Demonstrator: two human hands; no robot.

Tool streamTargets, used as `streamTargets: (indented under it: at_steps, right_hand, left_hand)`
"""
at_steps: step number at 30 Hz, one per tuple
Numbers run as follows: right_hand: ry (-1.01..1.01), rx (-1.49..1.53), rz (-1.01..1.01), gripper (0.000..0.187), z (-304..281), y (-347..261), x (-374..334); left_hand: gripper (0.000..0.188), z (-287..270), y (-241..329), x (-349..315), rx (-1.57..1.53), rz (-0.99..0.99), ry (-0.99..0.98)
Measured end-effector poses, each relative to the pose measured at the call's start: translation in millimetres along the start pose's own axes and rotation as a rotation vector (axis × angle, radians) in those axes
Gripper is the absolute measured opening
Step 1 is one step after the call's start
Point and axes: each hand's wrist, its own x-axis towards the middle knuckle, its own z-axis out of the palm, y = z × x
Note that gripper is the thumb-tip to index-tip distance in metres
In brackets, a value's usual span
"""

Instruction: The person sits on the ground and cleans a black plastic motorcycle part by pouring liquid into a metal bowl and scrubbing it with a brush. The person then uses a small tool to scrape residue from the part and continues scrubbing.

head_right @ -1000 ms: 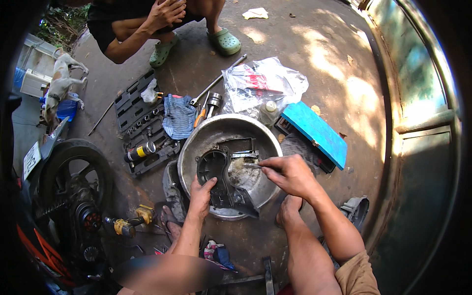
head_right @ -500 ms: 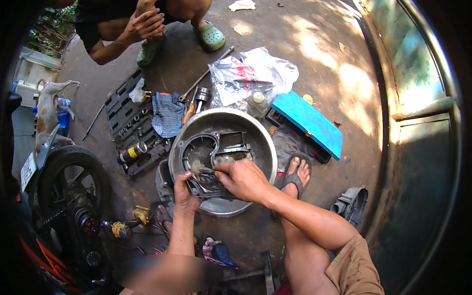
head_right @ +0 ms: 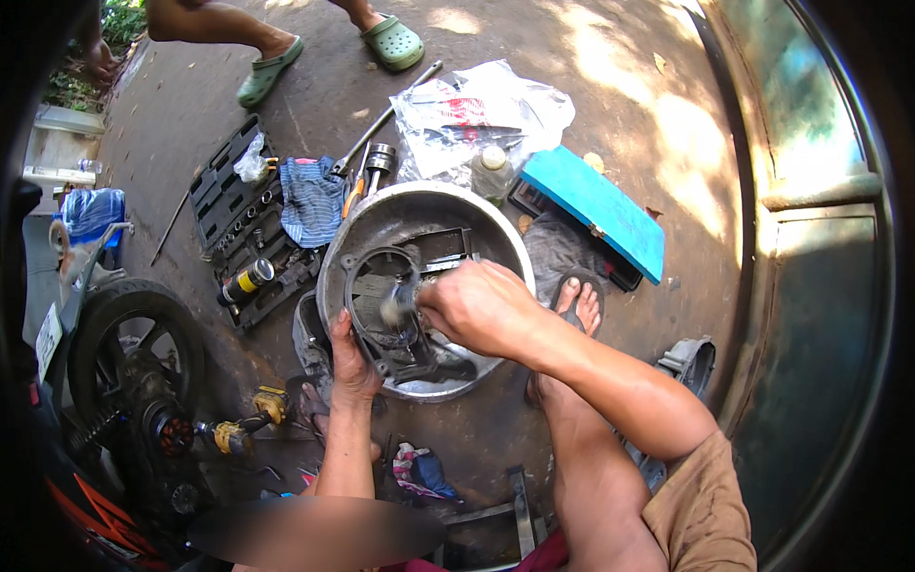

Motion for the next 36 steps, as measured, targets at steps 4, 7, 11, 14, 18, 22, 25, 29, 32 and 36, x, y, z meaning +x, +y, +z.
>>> streamTargets:
  at_steps: [4, 7, 11, 14, 18, 22, 25, 29, 32, 36]
  right_hand:
    - [0.242, -0.009, -0.168, 0.016, 19.9, -4.8, 11.9]
    - [-0.04, 0.048, -0.21, 0.012, 29.1, -6.7, 6.9]
    - [0.208, -0.103, -0.171, 0.012, 26.2, 4.3, 13.2]
    - [0.186, -0.024, -0.107, 0.015, 29.5, 6.6, 18.0]
    - [0.028, 0.131, -0.111, 0.016, 35.5, -4.6, -5.5]
    - [0.036, 0.147, -0.058, 0.016, 23.5, -10.4, -31.2]
    - [0.002, 0.136, -0.1, 0.015, 31.0, -16.8, -30.0]
    - [0.091, 0.291, -0.217, 0.017, 55.4, -11.7, -20.1]
    - [-0.009, 0.199, -0.19, 0.018, 62.0, -6.5, -22.7]
    - [0.017, 0.128, -0.168, 0.017, 54.8, -12.4, -22.7]
  left_hand:
    - [0.055, 12.6, 13.2, -1.8, 0.022, -0.056, -0.024]
    - [0.054, 12.6, 24.1, -1.1, 0.087, -0.048, -0.005]
    - [0.055, 10.6, 20.9, -2.7, 0.131, -0.131, -0.074]
    - [0.057, 8.6, 17.4, -4.2, 0.076, -0.092, -0.038]
    - [0.055, 4.2, 19.3, 0.7, 0.184, -0.038, 0.036]
    - [0.054, 3.2, 16.0, 6.1, 0.132, -0.051, 0.048]
    - [0.058, 3.2, 12.2, 6.0, 0.155, -0.085, 0.127]
    - [0.059, 3.1, 15.0, 1.2, 0.085, -0.126, 0.142]
    - [0.059, 2.8, 22.3, -0.7, 0.013, -0.084, 0.238]
    - [0.058, 6.3, 15.0, -4.0, 0.1, -0.078, 0.2]
